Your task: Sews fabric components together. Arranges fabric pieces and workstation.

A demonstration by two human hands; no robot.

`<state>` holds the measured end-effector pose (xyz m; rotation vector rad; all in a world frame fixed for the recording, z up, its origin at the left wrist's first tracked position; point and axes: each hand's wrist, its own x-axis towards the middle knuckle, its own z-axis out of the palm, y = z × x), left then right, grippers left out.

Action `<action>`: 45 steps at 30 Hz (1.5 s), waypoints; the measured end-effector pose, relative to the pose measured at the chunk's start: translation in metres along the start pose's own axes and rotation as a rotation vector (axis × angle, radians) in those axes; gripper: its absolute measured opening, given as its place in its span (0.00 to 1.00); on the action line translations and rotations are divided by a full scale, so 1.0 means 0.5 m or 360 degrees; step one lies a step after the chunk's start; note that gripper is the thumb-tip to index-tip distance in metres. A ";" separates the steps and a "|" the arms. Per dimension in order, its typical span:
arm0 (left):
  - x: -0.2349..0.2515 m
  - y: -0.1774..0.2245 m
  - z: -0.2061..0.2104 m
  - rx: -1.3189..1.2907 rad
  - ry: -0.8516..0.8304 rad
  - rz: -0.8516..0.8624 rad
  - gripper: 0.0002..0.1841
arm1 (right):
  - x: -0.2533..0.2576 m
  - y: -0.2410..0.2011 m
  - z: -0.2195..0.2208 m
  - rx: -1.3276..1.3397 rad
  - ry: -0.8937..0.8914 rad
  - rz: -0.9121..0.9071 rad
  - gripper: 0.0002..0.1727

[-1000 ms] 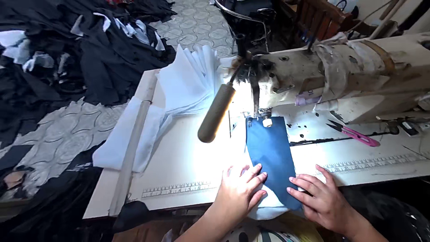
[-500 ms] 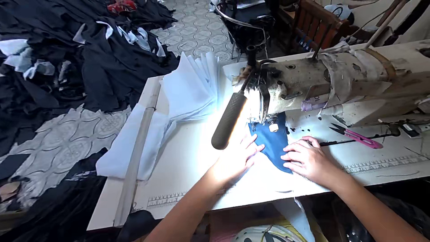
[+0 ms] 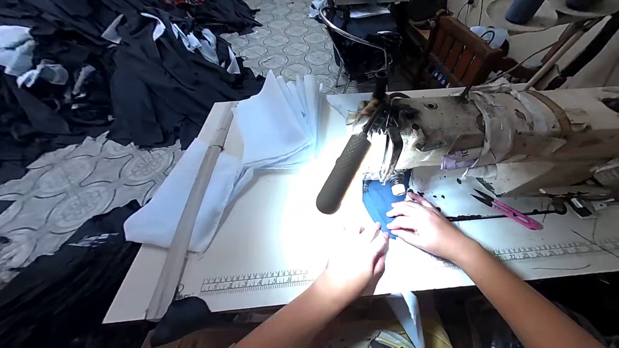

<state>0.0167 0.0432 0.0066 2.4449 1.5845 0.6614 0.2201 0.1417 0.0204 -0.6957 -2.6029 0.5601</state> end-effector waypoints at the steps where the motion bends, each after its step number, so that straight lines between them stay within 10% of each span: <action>1: 0.003 -0.014 -0.006 -0.0003 -0.0040 -0.0009 0.17 | 0.011 -0.002 -0.002 0.0016 -0.0046 0.0034 0.12; 11: 0.095 -0.149 -0.080 -0.0102 -0.0499 -0.0248 0.19 | 0.097 -0.011 0.022 -0.0216 -0.0083 0.0223 0.16; 18: 0.128 -0.214 -0.014 -0.0006 -0.0270 -0.0306 0.21 | 0.032 -0.034 -0.052 -0.0094 -0.0186 0.0762 0.23; 22: 0.117 -0.201 -0.032 -0.0078 -0.0202 -0.0120 0.20 | -0.099 -0.097 -0.009 0.0316 -0.0024 0.0533 0.58; 27: 0.100 -0.113 -0.036 -0.0582 -0.0503 0.0485 0.27 | -0.102 -0.125 0.090 0.0084 0.0833 0.0552 0.20; 30: 0.091 -0.110 -0.032 -0.0771 -0.0207 0.0574 0.10 | -0.072 -0.155 0.064 0.0440 0.1176 0.0281 0.30; 33: 0.063 -0.113 -0.071 -0.1227 0.0295 0.0042 0.19 | -0.069 -0.156 0.042 0.0734 0.0853 0.0482 0.44; 35: 0.061 -0.112 -0.100 -0.1692 0.0473 -0.0131 0.17 | -0.068 -0.144 0.022 0.0551 0.0386 0.0769 0.19; 41: 0.065 -0.167 -0.126 -0.1597 0.0037 0.0100 0.16 | -0.106 -0.118 -0.138 -0.1017 0.1247 0.0223 0.08; 45: 0.070 -0.190 -0.152 -0.0968 -0.0924 0.0030 0.11 | -0.217 -0.078 -0.057 -0.0757 0.0743 0.0389 0.11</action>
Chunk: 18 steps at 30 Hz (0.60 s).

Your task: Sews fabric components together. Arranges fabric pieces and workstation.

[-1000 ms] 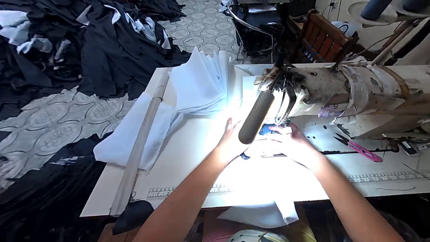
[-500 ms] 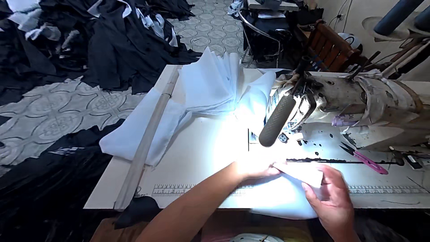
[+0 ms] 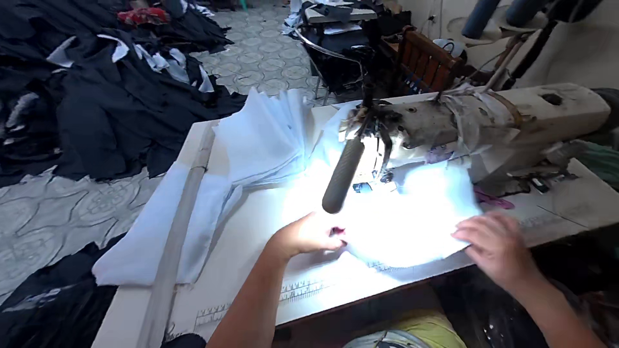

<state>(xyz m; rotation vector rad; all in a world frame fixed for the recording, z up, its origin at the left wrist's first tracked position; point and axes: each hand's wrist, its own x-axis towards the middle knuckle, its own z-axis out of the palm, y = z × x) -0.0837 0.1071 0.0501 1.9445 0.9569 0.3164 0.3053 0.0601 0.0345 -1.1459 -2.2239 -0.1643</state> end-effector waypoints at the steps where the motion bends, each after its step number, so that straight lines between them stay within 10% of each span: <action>1: 0.008 -0.002 -0.001 0.0020 -0.0167 -0.0076 0.09 | -0.039 0.007 0.005 0.0125 -0.0207 0.0122 0.12; 4: 0.030 -0.003 0.035 0.0173 0.0194 0.0111 0.14 | -0.100 0.039 -0.030 0.0180 -0.0116 0.0547 0.31; 6: 0.066 0.005 0.090 0.0488 0.0749 0.0375 0.17 | -0.095 0.046 -0.059 0.0068 -0.0049 0.0842 0.29; 9: 0.108 0.007 0.173 0.0811 0.0824 0.0401 0.25 | -0.064 0.024 -0.052 0.0244 -0.0302 0.1005 0.20; 15: 0.111 -0.006 0.184 0.0915 0.1023 0.0167 0.40 | -0.062 -0.016 -0.007 0.0616 -0.0085 0.0138 0.06; 18: 0.106 -0.024 0.171 0.0984 0.1156 0.0413 0.25 | -0.095 -0.002 -0.013 0.0399 -0.0283 0.0048 0.06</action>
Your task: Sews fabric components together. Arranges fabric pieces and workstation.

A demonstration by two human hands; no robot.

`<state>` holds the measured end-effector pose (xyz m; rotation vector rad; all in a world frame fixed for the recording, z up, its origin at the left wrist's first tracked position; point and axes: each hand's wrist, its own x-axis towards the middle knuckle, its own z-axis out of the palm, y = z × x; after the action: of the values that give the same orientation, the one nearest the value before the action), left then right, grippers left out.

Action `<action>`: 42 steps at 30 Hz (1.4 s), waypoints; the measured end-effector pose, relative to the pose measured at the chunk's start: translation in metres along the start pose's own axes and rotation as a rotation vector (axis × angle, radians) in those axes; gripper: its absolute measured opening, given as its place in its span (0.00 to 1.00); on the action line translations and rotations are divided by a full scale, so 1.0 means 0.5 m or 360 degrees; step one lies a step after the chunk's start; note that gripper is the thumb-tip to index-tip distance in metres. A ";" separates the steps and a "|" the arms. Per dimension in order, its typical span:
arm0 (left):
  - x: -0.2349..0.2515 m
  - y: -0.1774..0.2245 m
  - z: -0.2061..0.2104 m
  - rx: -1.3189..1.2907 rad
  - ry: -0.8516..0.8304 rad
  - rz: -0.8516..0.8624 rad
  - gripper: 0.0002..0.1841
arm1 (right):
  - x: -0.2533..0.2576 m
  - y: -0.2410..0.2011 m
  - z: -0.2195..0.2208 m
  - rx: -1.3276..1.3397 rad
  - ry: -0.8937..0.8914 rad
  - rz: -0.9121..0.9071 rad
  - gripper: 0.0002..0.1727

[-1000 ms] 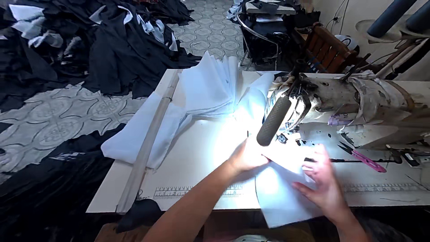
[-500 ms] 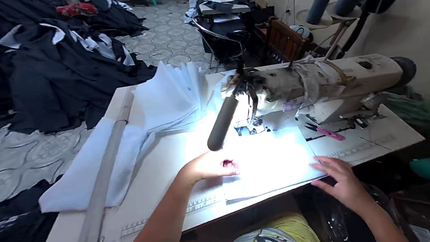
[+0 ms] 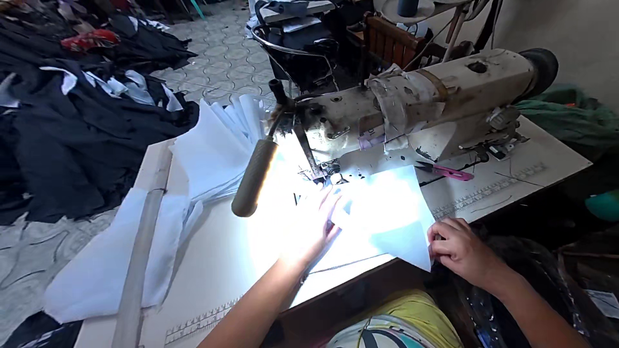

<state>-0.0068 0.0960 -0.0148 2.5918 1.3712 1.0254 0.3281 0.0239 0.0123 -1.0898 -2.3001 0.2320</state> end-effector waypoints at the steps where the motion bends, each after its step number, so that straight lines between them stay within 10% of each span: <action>1: -0.001 -0.005 -0.003 0.0016 0.0028 0.0134 0.15 | -0.016 0.011 -0.002 0.0010 0.0006 0.0054 0.06; 5: -0.008 -0.010 -0.019 0.0019 -0.0240 0.0473 0.12 | -0.120 0.072 -0.035 0.0095 0.0502 0.0559 0.15; 8: -0.023 -0.011 -0.025 -0.0102 -0.0353 0.0511 0.37 | -0.277 0.134 -0.030 -0.0129 0.0972 0.1409 0.21; 13: -0.025 -0.024 -0.038 -0.0398 -0.0593 0.0321 0.52 | -0.578 0.093 0.129 -0.0197 0.0521 0.2402 0.38; 21: 0.026 0.040 -0.036 -0.0252 -0.0618 0.0169 0.22 | -0.593 0.107 0.135 -0.0209 0.0229 0.2568 0.16; 26: -0.015 0.066 0.002 -0.0168 -0.0493 0.0181 0.29 | -0.593 0.114 0.083 0.0255 0.0467 0.2599 0.15; 30: -0.043 0.070 0.017 -0.0183 -0.0472 0.0172 0.28 | -0.561 0.129 0.000 0.0537 0.1198 0.2575 0.20; 33: -0.041 0.071 0.013 -0.0191 -0.0467 0.0185 0.24 | -0.369 0.129 -0.118 0.1212 0.1790 0.1930 0.16; 37: -0.032 0.076 0.004 -0.0324 -0.0480 0.0166 0.21 | -0.086 0.063 -0.179 0.2050 0.1024 0.0870 0.11; 42: -0.014 0.097 -0.048 -0.0768 -0.0630 -0.0306 0.39 | 0.152 0.005 -0.050 0.2191 -0.0516 0.1002 0.11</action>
<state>0.0118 0.0550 0.0159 2.1130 1.0851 0.6620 0.3059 0.0806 0.0642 -0.9107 -1.2899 1.9545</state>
